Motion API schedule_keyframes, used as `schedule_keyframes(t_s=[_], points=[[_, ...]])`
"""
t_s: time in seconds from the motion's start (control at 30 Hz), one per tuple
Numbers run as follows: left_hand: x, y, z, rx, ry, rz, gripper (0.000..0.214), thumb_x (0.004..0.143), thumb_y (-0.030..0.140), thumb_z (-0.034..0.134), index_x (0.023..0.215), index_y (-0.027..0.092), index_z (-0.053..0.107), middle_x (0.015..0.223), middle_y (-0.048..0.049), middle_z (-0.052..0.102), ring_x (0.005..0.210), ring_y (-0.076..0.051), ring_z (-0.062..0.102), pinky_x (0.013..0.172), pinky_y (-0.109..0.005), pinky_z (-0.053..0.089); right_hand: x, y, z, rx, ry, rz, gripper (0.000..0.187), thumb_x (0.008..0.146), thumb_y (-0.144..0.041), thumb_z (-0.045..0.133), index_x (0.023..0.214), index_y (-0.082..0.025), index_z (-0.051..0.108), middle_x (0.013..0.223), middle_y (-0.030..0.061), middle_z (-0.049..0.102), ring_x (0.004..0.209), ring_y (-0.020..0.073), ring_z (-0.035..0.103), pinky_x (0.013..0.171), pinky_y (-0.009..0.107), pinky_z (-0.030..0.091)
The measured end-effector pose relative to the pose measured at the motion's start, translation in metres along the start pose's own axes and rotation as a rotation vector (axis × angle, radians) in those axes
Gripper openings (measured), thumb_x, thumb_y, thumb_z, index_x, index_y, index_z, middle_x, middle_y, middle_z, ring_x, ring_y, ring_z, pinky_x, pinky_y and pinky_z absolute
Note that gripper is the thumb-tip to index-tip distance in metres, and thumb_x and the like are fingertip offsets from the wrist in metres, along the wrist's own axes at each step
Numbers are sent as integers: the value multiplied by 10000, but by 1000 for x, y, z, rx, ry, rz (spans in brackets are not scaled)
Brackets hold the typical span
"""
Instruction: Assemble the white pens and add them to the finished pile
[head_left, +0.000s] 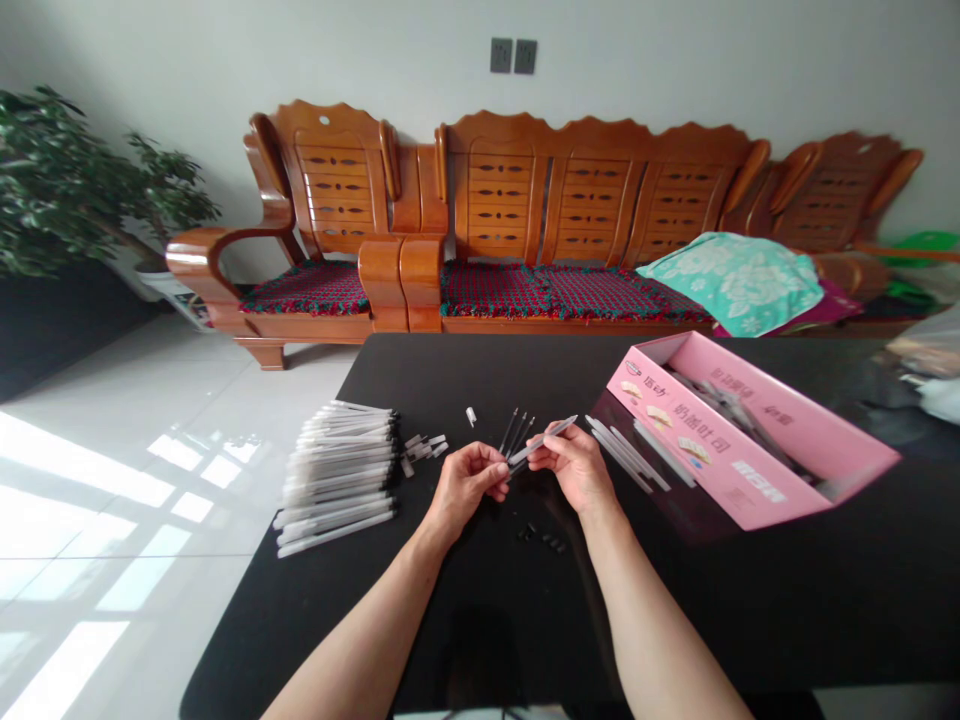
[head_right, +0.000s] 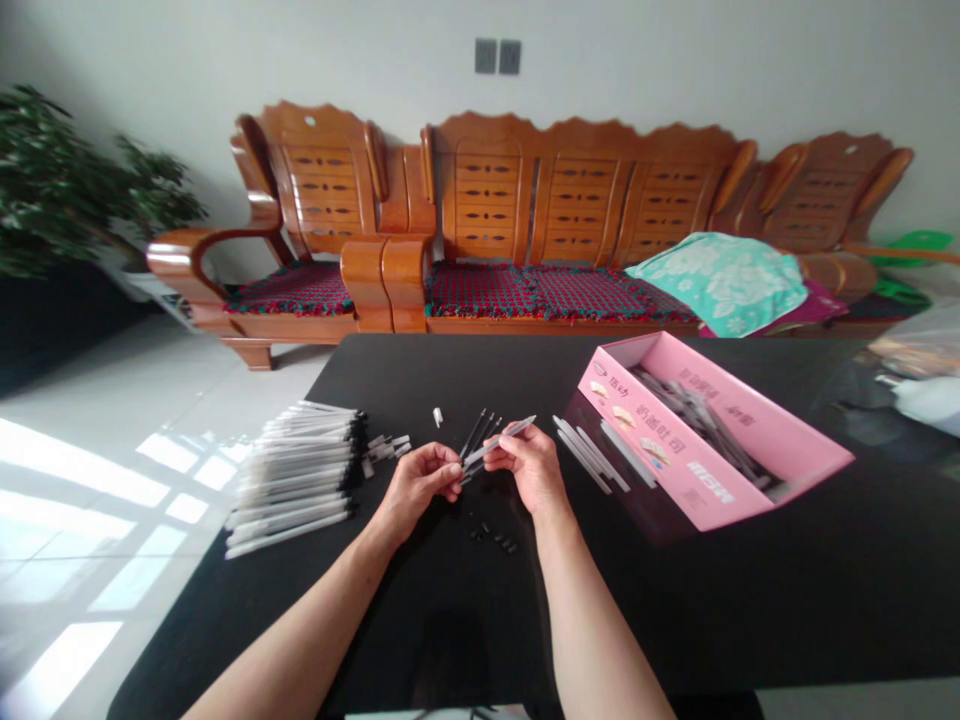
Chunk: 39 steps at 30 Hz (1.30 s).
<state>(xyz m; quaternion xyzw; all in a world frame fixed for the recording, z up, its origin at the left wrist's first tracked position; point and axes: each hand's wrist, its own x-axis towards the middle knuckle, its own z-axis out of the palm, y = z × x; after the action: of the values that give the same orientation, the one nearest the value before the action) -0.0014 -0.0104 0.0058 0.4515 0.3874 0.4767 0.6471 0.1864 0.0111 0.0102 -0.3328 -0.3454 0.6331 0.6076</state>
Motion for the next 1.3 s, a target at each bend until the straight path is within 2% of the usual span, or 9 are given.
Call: schedule_keyframes(t_s=[0.53, 0.63, 0.77, 0.87, 1.0, 1.1, 1.17, 1.3], points=[[2, -3, 2, 34, 25, 18, 345, 721, 407, 777, 800, 128, 590, 591, -11, 640, 494, -117, 596, 496, -228, 505, -1, 1, 4, -73, -6, -9, 225, 708, -218, 788, 852, -167, 623, 781, 75, 768, 578, 194, 722, 513, 272, 604], [0, -2, 4, 105, 75, 70, 306, 728, 385, 765, 778, 139, 591, 577, -3, 634, 485, -120, 593, 485, -224, 495, -1, 2, 4, -76, -2, -3, 230, 706, -225, 795, 843, -165, 621, 783, 80, 770, 576, 195, 723, 514, 268, 605], [-5, 1, 7, 318, 171, 204, 184, 757, 297, 732, 754, 151, 621, 578, 11, 627, 514, -104, 589, 513, -193, 468, -1, 4, 4, -70, 2, 6, 246, 697, -230, 807, 840, -170, 616, 765, 69, 768, 579, 198, 726, 515, 271, 609], [-7, 3, 8, 323, 164, 245, 169, 753, 271, 735, 832, 159, 636, 626, 18, 633, 545, -100, 595, 535, -188, 480, 0, 4, 3, -56, 13, 6, 244, 691, -219, 810, 835, -174, 617, 738, 53, 763, 564, 194, 722, 504, 267, 607], [-4, 2, 5, 208, 99, 173, 361, 738, 367, 760, 991, 142, 634, 703, -6, 651, 577, -125, 625, 520, -212, 520, 1, 2, 2, -22, 30, -6, 248, 679, -208, 815, 830, -174, 622, 738, 49, 762, 569, 189, 723, 518, 263, 612], [-1, -1, 2, 229, 70, 76, 423, 833, 527, 621, 889, 109, 652, 663, -41, 644, 524, -132, 616, 418, -199, 477, 1, 1, 3, -19, 35, -20, 247, 679, -210, 816, 824, -173, 620, 727, 46, 757, 575, 189, 723, 521, 263, 612], [-1, -4, 0, 232, 55, 22, 488, 871, 577, 536, 820, 104, 646, 639, -50, 640, 470, -118, 592, 356, -178, 418, 0, 2, 3, -31, 25, -24, 244, 688, -215, 813, 827, -174, 617, 730, 47, 757, 579, 190, 724, 525, 267, 613], [-1, -6, -2, 234, 37, 2, 451, 861, 552, 571, 773, 113, 623, 609, -34, 635, 409, -82, 535, 323, -151, 350, 0, 4, 3, -68, 2, -17, 236, 716, -222, 798, 849, -172, 609, 755, 63, 761, 594, 189, 725, 537, 272, 615]])
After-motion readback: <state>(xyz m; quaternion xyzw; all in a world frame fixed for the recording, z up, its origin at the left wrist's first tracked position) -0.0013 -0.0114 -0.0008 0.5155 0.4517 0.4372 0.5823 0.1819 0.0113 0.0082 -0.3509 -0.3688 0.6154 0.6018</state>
